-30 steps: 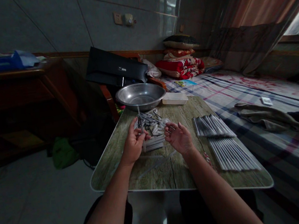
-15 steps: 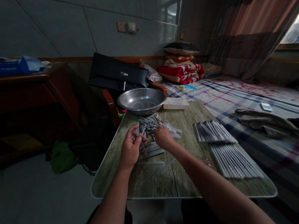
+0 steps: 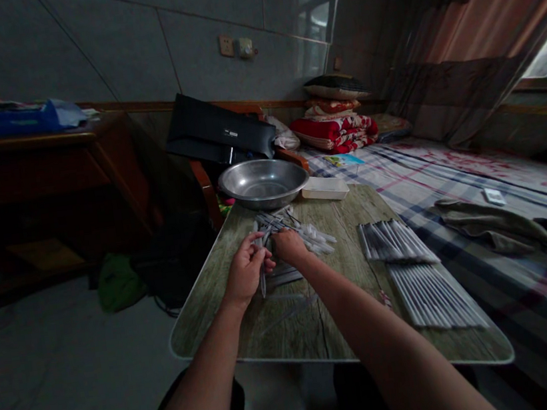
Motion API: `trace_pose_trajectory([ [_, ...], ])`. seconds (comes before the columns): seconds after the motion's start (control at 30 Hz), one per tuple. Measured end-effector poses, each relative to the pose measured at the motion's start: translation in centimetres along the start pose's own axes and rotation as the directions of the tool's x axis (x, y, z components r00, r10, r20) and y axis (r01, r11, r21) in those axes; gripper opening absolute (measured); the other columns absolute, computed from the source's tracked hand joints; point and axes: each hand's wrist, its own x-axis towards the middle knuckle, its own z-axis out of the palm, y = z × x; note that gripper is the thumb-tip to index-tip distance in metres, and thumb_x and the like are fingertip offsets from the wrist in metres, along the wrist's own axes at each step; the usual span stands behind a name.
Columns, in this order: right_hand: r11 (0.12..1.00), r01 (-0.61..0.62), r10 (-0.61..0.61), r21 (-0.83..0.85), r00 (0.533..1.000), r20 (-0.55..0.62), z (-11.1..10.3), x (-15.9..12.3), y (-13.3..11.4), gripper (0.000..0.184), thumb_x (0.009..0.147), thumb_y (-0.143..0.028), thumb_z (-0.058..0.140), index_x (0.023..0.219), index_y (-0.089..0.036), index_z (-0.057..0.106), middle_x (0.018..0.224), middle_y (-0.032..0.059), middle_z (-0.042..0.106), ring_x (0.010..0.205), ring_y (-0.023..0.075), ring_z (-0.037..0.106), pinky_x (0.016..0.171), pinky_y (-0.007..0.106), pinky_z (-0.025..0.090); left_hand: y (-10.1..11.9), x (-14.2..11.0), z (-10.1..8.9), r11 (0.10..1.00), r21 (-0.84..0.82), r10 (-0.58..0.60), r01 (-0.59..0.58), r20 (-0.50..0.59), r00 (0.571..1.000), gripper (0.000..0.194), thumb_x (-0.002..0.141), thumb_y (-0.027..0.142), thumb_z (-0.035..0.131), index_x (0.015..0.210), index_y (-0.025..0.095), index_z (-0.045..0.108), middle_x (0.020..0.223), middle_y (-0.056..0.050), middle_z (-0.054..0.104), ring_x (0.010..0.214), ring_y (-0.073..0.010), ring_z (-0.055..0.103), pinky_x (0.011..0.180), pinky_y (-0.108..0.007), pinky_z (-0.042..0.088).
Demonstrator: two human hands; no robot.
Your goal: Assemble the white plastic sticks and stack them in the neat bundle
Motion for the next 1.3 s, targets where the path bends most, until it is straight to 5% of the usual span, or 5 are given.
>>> trace_pose_trajectory([
  [0.17,0.864,-0.005,0.067,0.503,0.992,-0.105,-1.0,-1.4,1.8,0.024,0.071,-0.013,0.056,0.092,-0.018,0.066,0.073,0.0008,0.064,0.068,0.0154,0.057,0.066,0.026,0.043,-0.3,-0.1,0.0,0.995,0.096,0.005,-0.012,0.074,0.997,0.041,0.083,0.03,0.054,0.123,0.019,0.051,0.073,0.004,0.056,0.048,-0.0067,0.049,0.044,-0.018,0.038],
  [0.33,0.076,0.071,0.079,0.995,0.994,-0.077,-1.8,-5.0,3.3,0.015,0.066,-0.023,0.063,0.08,-0.019,0.06,0.065,-0.0047,0.055,0.054,0.0098,0.048,0.054,0.023,0.04,-1.1,-0.2,0.0,0.957,0.281,0.001,-0.075,0.252,0.968,0.039,0.086,0.03,0.054,0.124,0.021,0.054,0.08,0.0,0.067,0.051,-0.009,0.05,0.048,-0.02,0.037],
  [0.43,-0.096,0.112,0.091,0.989,0.991,-0.103,-1.6,-6.5,3.3,0.015,0.066,-0.024,0.068,0.08,-0.019,0.064,0.065,-0.0033,0.056,0.055,0.0097,0.047,0.054,0.023,0.038,-1.3,-0.3,0.2,0.909,0.393,0.026,-0.137,0.274,0.961,0.029,0.086,0.033,0.055,0.111,0.019,0.062,0.086,-0.003,0.071,0.061,-0.013,0.059,0.056,-0.023,0.043],
  [0.9,0.11,0.16,0.056,0.981,0.984,-0.166,-1.0,-7.1,3.3,0.012,0.073,-0.027,0.065,0.079,-0.018,0.07,0.064,-0.0021,0.056,0.057,0.0102,0.046,0.056,0.024,0.036,-1.0,-0.2,1.0,0.853,0.468,0.082,-0.229,0.314,0.946,0.028,0.088,0.029,0.052,0.112,0.021,0.065,0.087,-0.003,0.073,0.081,-0.0189,0.067,0.075,-0.029,0.049],
  [1.3,0.066,0.142,0.022,0.988,0.989,-0.144,-1.0,-7.1,3.3,0.016,0.073,-0.031,0.07,0.074,-0.018,0.061,0.062,-0.0036,0.051,0.055,0.0094,0.044,0.054,0.023,0.034,-1.2,-0.5,1.2,0.854,0.484,0.054,-0.19,0.281,0.958,0.024,0.087,0.031,0.054,0.103,0.02,0.067,0.081,-0.003,0.074,0.072,-0.0188,0.067,0.067,-0.028,0.049],
])
